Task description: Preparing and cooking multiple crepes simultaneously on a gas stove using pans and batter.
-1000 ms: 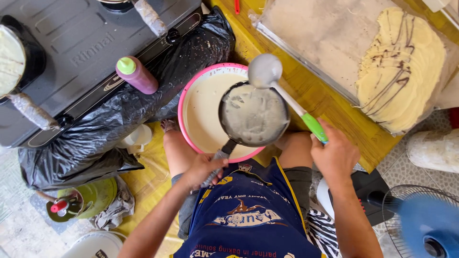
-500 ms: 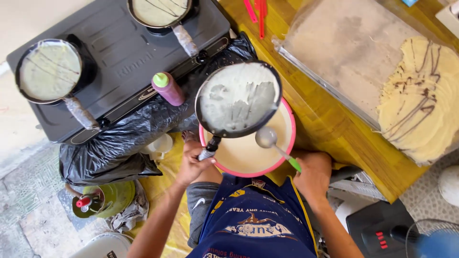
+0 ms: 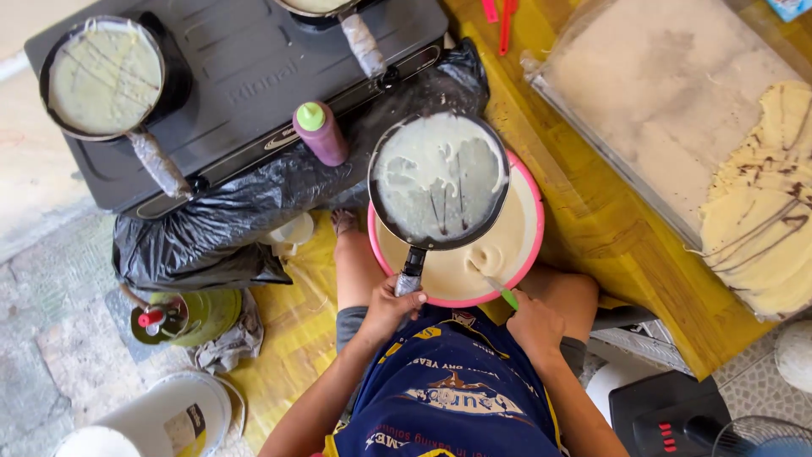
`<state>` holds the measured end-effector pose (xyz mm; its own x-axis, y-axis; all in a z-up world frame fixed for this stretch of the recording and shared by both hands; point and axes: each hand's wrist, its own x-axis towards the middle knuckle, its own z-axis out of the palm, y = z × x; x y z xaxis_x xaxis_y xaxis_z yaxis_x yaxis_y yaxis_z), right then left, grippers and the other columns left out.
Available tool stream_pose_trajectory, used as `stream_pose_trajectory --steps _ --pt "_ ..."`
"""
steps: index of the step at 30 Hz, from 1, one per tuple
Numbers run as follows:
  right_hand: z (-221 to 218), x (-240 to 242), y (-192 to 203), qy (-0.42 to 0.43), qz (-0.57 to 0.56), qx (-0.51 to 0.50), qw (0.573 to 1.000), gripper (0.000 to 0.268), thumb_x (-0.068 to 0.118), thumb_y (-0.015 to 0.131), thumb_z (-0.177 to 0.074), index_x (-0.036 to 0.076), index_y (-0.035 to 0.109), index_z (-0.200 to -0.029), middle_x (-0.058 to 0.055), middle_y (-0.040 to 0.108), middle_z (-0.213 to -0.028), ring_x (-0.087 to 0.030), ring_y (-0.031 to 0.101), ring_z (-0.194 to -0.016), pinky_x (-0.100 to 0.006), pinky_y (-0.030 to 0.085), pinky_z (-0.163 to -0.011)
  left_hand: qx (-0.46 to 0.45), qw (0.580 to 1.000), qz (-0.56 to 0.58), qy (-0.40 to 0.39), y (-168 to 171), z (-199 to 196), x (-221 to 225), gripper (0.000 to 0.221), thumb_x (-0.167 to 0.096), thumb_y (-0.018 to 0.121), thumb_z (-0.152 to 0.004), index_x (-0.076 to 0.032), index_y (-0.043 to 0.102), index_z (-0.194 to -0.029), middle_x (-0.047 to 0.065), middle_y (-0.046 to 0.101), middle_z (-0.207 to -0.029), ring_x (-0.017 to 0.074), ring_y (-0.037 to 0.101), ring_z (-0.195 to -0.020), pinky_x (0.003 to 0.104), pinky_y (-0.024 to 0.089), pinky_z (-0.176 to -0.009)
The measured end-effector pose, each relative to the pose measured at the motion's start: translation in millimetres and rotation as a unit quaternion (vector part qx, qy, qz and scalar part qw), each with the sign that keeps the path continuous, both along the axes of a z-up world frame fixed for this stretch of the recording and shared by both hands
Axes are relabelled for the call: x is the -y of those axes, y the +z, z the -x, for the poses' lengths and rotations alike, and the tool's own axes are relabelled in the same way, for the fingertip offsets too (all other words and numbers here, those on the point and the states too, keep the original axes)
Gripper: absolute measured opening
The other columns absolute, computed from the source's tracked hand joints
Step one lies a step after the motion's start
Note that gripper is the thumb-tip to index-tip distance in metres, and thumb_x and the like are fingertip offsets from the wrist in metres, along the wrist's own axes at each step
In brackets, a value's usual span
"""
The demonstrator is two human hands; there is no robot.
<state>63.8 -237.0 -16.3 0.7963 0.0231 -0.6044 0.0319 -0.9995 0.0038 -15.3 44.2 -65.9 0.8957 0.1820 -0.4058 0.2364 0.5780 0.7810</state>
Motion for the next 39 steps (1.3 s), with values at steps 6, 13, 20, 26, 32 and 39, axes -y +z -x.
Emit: stream_pose_trajectory --steps 6,13,20,26,32,39 --pt "-22.5 -7.4 2.6 0.047 0.015 -0.059 0.997 0.06 0.046 0.061 -0.088 0.032 0.052 -0.146 -0.015 0.069 -0.123 -0.034 0.068 -0.117 -0.046 0.053 -0.099 -0.151 0.965 -0.196 -0.083 80.5 30.8 -50.8 0.027 -0.019 0.092 -0.075 -0.003 0.071 -0.079 0.007 0.059 -0.053 0.0134 0.055 -0.043 0.027 0.041 -0.041" --pt "-201.8 -129.1 90.0 0.084 -0.383 0.237 0.889 0.039 0.024 0.049 -0.104 -0.001 0.067 -0.129 -0.019 0.067 -0.134 -0.036 0.061 -0.127 -0.047 0.045 -0.106 -0.291 0.925 -0.224 -0.091 48.2 77.6 -59.5 0.03 -0.026 0.098 -0.071 -0.007 0.076 -0.081 0.004 0.06 -0.051 0.0105 0.05 -0.043 0.03 0.041 -0.044" --pt "-366.3 -376.2 77.5 -0.286 -0.608 -0.287 0.682 0.069 0.074 0.052 -0.079 0.02 0.067 -0.12 -0.016 0.077 -0.101 -0.027 0.071 -0.069 -0.035 0.046 -0.056 -0.249 0.966 -0.065 -0.039 68.7 -25.3 -43.8 0.019 -0.011 0.087 -0.086 -0.003 0.069 -0.086 0.01 0.059 -0.055 0.0147 0.049 -0.041 0.026 0.039 -0.04" --pt "-377.5 -341.0 141.4 -0.254 -0.69 -0.388 0.556 0.027 0.038 0.068 -0.091 0.013 0.067 -0.101 0.002 0.054 -0.057 -0.008 0.044 -0.04 -0.024 0.023 -0.033 -0.17 0.975 -0.139 -0.035 110.8 -194.0 -78.9 0.029 -0.039 0.066 -0.094 -0.009 0.065 -0.096 0.006 0.061 -0.062 0.0133 0.054 -0.048 0.028 0.045 -0.047" --pt "-347.5 -149.4 218.6 -0.17 -0.745 -0.257 0.591 0.038 0.03 0.058 -0.098 0.004 0.066 -0.123 -0.003 0.052 -0.06 -0.01 0.041 -0.044 -0.024 0.026 -0.038 -0.028 0.982 -0.093 0.159 105.9 -333.6 -128.8 0.037 -0.044 0.068 -0.091 -0.009 0.06 -0.084 0.01 0.06 -0.059 0.0155 0.05 -0.04 0.029 0.039 -0.037" --pt "-242.5 57.1 162.2 -0.25 -0.705 -0.163 0.643 0.046 0.025 0.06 -0.096 -0.003 0.059 -0.132 -0.007 0.053 -0.061 -0.011 0.046 -0.045 -0.023 0.031 -0.034 -0.094 0.962 -0.045 0.251 80.5 -388.6 -168.8 0.035 -0.041 0.072 -0.089 -0.006 0.067 -0.084 0.009 0.061 -0.06 0.0157 0.052 -0.041 0.028 0.04 -0.037"
